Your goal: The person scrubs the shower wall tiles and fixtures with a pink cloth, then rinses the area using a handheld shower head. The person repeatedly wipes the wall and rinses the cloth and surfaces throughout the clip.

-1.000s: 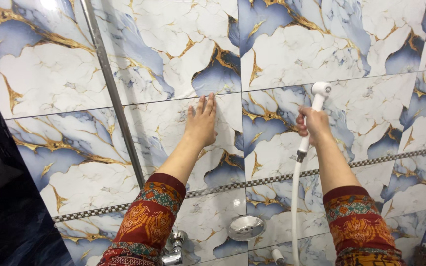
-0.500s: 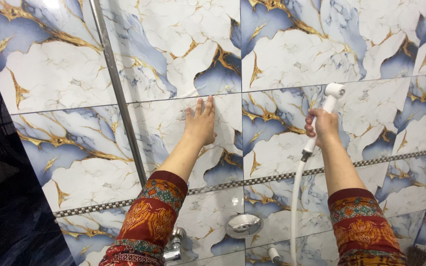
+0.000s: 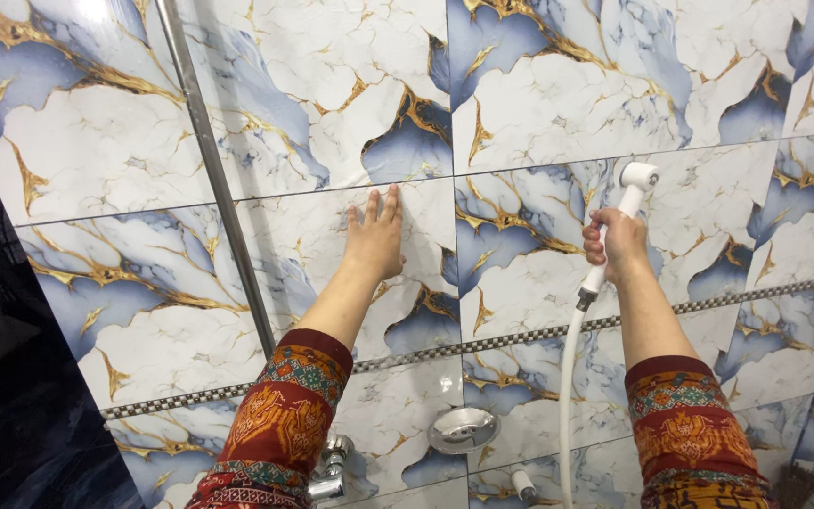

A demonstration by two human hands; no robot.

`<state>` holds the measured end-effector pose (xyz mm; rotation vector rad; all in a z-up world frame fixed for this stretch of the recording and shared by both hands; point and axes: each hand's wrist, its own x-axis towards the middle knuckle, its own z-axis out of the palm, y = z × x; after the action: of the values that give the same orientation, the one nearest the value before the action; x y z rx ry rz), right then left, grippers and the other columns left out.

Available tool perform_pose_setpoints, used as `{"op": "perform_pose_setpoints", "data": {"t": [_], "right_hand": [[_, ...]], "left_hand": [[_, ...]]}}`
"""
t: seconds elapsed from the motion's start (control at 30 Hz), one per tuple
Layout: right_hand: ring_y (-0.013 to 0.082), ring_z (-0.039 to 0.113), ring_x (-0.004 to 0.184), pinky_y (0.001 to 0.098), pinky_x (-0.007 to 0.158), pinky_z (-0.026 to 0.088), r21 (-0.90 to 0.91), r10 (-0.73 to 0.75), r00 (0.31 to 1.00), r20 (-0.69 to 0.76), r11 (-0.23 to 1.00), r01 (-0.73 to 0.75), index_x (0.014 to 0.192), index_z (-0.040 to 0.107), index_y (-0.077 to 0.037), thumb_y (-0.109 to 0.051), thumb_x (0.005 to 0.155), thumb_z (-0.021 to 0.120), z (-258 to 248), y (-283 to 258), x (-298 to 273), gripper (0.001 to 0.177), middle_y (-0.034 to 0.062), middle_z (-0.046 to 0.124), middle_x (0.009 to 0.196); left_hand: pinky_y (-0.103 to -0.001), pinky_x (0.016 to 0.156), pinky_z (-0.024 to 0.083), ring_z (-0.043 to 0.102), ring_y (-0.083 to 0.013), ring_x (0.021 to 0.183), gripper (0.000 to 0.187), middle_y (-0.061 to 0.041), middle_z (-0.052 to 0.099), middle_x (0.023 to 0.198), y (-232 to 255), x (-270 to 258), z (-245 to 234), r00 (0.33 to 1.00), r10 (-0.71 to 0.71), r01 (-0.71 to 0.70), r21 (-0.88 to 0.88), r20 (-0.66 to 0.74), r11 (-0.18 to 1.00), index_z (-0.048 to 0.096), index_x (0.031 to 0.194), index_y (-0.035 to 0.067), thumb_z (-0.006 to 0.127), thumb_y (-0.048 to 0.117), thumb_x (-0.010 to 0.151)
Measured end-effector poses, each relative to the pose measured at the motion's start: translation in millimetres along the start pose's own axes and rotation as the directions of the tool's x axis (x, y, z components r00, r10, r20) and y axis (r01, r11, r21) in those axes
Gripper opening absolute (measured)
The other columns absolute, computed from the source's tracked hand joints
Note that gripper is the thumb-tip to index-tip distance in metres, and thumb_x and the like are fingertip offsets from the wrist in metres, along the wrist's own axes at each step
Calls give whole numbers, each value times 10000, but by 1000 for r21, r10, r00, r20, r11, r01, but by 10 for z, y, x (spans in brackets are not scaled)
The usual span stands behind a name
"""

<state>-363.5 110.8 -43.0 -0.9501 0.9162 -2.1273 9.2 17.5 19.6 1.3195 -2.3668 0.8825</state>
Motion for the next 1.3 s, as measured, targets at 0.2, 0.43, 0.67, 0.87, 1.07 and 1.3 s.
{"op": "perform_pose_setpoints", "data": {"t": [0.2, 0.43, 0.67, 0.87, 1.07, 1.3], "right_hand": [[83, 351, 440, 252, 367, 227, 25, 20, 1000, -11, 1000, -19, 856, 457, -64, -138, 906, 544, 39, -13, -30, 125, 20, 442, 626], [71, 350, 439, 244, 358, 217, -7, 49, 999, 20, 999, -49, 850, 446, -69, -132, 907, 565, 201, 75, -23, 146, 13, 439, 633], [71, 339, 430, 244, 350, 212, -4, 96, 992, 85, 995, -96, 827, 444, -71, -130, 903, 562, 391, 172, 20, 153, 7, 434, 630], [79, 351, 431, 247, 352, 224, 63, 70, 984, 165, 995, -81, 829, 447, -79, -162, 905, 541, 567, 48, 35, 147, 10, 431, 626], [75, 342, 428, 244, 353, 215, 72, -14, 985, 171, 997, 2, 826, 466, -77, -177, 915, 538, 717, -228, 239, 152, 10, 436, 616], [72, 315, 428, 246, 351, 207, 229, -74, 960, 271, 973, 10, 831, 444, -112, -189, 928, 568, 601, -258, 653, 175, -10, 407, 624]], "left_hand": [[-621, 1210, 202, 65, -324, 1578, 1149, -68, -36, 1721, 2, -21, 25, 1000, 9, -8, 33, -13, 999, 84, 1623, 42, 812, 394, 806], [-584, 1212, 224, 58, -331, 1577, 1158, -76, -66, 1720, 14, -35, 52, 1000, 5, -6, 20, 6, 1000, 67, 1623, 37, 814, 361, 800], [-545, 1208, 252, 57, -338, 1575, 1135, -91, -59, 1719, -26, -22, 124, 999, 30, -28, 45, -43, 999, 81, 1624, 24, 808, 294, 795], [-580, 1213, 223, 43, -333, 1575, 1148, -82, -48, 1716, -50, -7, 83, 999, 39, -39, 16, -28, 999, 98, 1619, 52, 823, 366, 786], [-650, 1194, 203, 52, -319, 1573, 1131, -54, -24, 1715, -201, -23, -32, 998, 12, -10, 36, -57, 999, 98, 1629, 71, 802, 394, 805], [-683, 1170, 231, 28, -378, 1573, 1142, -40, -60, 1717, -443, -95, -78, 994, -69, 71, 24, -87, 997, 67, 1626, 93, 809, 349, 798]]}}
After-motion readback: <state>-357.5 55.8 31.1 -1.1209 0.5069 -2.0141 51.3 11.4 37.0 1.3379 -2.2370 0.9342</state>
